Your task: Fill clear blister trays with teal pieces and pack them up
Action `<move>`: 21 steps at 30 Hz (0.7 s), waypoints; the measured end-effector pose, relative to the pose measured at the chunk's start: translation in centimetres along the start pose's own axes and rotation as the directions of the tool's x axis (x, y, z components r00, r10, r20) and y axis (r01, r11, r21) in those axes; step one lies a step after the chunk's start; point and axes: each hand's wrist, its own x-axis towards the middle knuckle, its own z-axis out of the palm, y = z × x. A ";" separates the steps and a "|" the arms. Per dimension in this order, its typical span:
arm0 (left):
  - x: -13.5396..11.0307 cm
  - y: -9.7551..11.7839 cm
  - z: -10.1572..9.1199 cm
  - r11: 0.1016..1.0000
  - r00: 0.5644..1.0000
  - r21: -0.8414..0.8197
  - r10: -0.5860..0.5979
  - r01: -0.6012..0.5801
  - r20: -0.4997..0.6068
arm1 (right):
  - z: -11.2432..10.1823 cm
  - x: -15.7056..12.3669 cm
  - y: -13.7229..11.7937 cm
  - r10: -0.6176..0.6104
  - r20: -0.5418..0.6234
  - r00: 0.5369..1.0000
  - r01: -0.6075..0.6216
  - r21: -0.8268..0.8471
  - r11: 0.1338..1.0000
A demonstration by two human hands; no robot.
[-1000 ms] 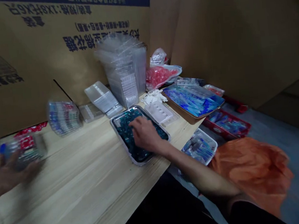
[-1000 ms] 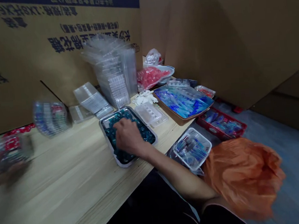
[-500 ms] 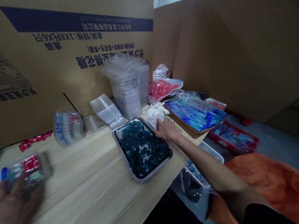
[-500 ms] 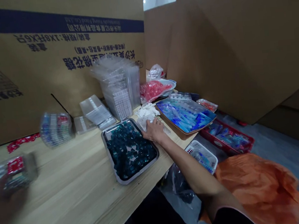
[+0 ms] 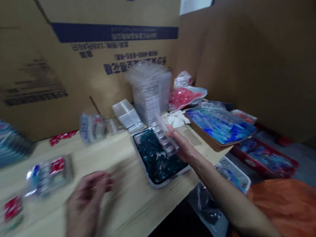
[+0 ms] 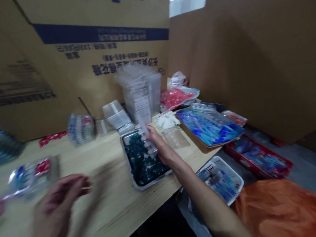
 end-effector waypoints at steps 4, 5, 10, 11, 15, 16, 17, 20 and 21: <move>-1.8 -1.1 6.0 0.855 0.981 -0.484 -0.142 0.188 0.131 | 8.7 -3.1 2.7 0.069 0.242 0.968 -0.129 0.241 0.962; -1.8 -1.3 6.6 0.807 0.977 -0.551 -0.165 0.211 0.132 | 10.2 -3.7 3.5 0.078 0.271 0.959 -0.146 0.238 0.960; -2.0 -2.5 5.2 0.669 0.954 -0.689 -0.276 0.278 0.117 | 13.5 -5.2 5.4 0.076 0.363 0.929 -0.183 0.272 0.945; -2.2 -2.7 4.7 0.651 0.950 -0.702 -0.289 0.288 0.121 | 13.6 -5.4 5.4 0.074 0.380 0.922 -0.189 0.276 0.943; -2.8 -3.3 4.1 0.617 0.945 -0.732 -0.304 0.291 0.120 | 14.1 -6.0 5.0 0.061 0.417 0.907 -0.188 0.271 0.944; -2.9 -3.3 4.1 0.613 0.946 -0.736 -0.303 0.286 0.115 | 14.2 -6.0 4.9 0.062 0.419 0.906 -0.191 0.272 0.943; -2.9 -3.4 4.0 0.611 0.947 -0.740 -0.301 0.280 0.109 | 14.4 -6.1 4.8 0.066 0.422 0.904 -0.196 0.272 0.942; -2.8 -3.5 3.9 0.609 0.951 -0.748 -0.293 0.265 0.098 | 14.8 -6.1 4.7 0.066 0.430 0.900 -0.199 0.271 0.942; -2.8 -3.6 3.9 0.612 0.953 -0.747 -0.289 0.260 0.095 | 14.9 -6.1 4.7 0.064 0.429 0.901 -0.194 0.269 0.943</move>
